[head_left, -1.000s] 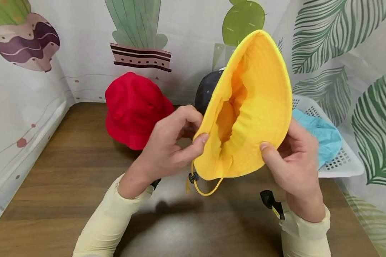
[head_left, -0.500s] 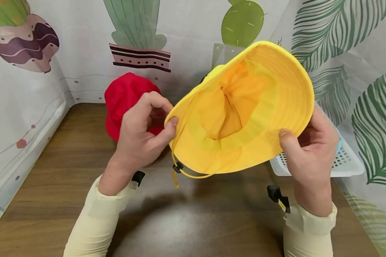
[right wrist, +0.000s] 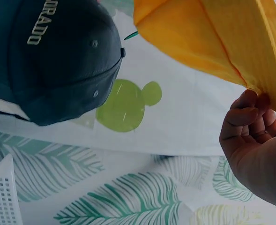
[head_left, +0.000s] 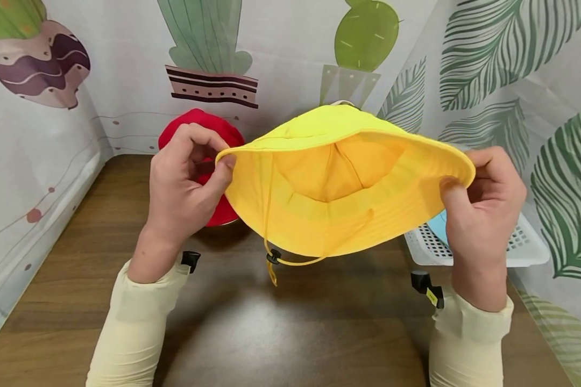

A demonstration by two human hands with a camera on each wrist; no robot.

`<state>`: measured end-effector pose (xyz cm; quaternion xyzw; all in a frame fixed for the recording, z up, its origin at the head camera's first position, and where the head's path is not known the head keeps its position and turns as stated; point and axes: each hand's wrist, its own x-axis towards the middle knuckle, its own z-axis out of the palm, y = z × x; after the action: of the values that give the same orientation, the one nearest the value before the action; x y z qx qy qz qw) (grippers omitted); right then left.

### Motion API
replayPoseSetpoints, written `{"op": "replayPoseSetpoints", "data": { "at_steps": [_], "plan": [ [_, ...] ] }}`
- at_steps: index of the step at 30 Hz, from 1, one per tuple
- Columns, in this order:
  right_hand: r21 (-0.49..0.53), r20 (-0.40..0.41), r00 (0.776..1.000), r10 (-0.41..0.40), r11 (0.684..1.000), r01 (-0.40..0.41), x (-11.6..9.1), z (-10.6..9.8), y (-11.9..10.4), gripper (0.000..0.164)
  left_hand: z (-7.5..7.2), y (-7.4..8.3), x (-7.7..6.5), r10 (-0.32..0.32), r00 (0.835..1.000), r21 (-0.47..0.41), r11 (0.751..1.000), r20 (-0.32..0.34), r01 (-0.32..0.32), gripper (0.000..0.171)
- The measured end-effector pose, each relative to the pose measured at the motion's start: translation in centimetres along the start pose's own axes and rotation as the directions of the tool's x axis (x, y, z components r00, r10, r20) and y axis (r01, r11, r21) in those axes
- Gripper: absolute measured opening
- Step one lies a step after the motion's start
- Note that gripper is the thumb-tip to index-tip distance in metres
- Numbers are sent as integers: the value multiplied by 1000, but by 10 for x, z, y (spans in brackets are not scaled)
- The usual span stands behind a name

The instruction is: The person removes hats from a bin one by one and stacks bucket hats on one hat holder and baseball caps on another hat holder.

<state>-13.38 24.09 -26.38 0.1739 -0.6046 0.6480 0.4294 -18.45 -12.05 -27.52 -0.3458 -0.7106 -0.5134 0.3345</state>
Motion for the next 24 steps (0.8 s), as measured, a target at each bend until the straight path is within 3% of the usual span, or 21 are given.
{"op": "replayPoseSetpoints", "data": {
  "at_steps": [5,13,19,24],
  "plan": [
    [-77,35,999,-6,997,9,3,-3,4,13,-5,-5,1,-30,999,52,998,-31,31,21],
    [-123,57,998,0,992,7,2,-3,11,15,-2,-6,0,-98,985,154,981,-143,120,19],
    [-101,72,997,6,995,1,0,-2,12,11,2,-2,0,-122,966,120,981,-227,152,19],
    [-14,103,995,18,1000,-17,-2,-2,10,11,6,6,0,-116,949,52,989,-293,137,20]
  ]
}}
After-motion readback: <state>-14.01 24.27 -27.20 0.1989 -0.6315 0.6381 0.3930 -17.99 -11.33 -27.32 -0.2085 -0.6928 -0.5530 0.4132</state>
